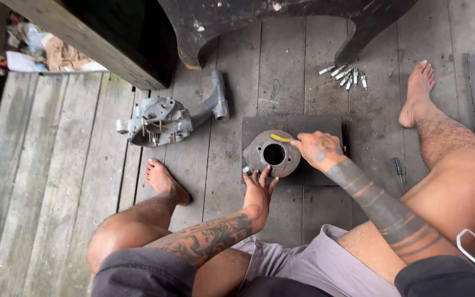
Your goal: Cleaning a motorcycle cylinder block using a small brush to remove dirt and debris from the surfaces and crevices.
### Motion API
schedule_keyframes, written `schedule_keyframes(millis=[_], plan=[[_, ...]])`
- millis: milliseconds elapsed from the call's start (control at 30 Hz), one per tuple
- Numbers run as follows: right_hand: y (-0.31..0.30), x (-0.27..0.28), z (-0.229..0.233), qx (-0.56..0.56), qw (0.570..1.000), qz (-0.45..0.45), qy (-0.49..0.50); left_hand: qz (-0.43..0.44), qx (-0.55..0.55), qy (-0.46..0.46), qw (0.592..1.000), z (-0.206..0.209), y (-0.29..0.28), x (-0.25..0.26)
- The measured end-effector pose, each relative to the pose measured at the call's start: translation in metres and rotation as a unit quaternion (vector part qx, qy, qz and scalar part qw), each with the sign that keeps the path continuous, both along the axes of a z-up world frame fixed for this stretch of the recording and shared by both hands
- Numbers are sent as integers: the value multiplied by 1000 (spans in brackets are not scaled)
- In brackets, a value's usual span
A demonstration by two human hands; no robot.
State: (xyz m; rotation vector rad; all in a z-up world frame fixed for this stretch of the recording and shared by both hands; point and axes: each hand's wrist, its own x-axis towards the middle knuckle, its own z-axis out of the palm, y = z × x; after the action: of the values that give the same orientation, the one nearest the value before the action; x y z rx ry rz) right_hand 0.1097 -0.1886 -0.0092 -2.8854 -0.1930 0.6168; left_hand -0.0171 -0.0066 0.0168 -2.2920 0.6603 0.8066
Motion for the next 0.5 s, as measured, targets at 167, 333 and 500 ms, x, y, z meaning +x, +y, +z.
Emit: schedule_keyframes(millis=[167, 333, 500], plan=[[-9, -6, -7, -23, 999, -42, -15, 19, -67, 55, 996, -35, 15, 23], [6, -13, -46, 40, 998, 29, -40, 51, -205, 83, 974, -60, 44, 55], [-11, -32, -44, 55, 996, 73, -18, 100, -255, -66, 960, -10, 68, 93]])
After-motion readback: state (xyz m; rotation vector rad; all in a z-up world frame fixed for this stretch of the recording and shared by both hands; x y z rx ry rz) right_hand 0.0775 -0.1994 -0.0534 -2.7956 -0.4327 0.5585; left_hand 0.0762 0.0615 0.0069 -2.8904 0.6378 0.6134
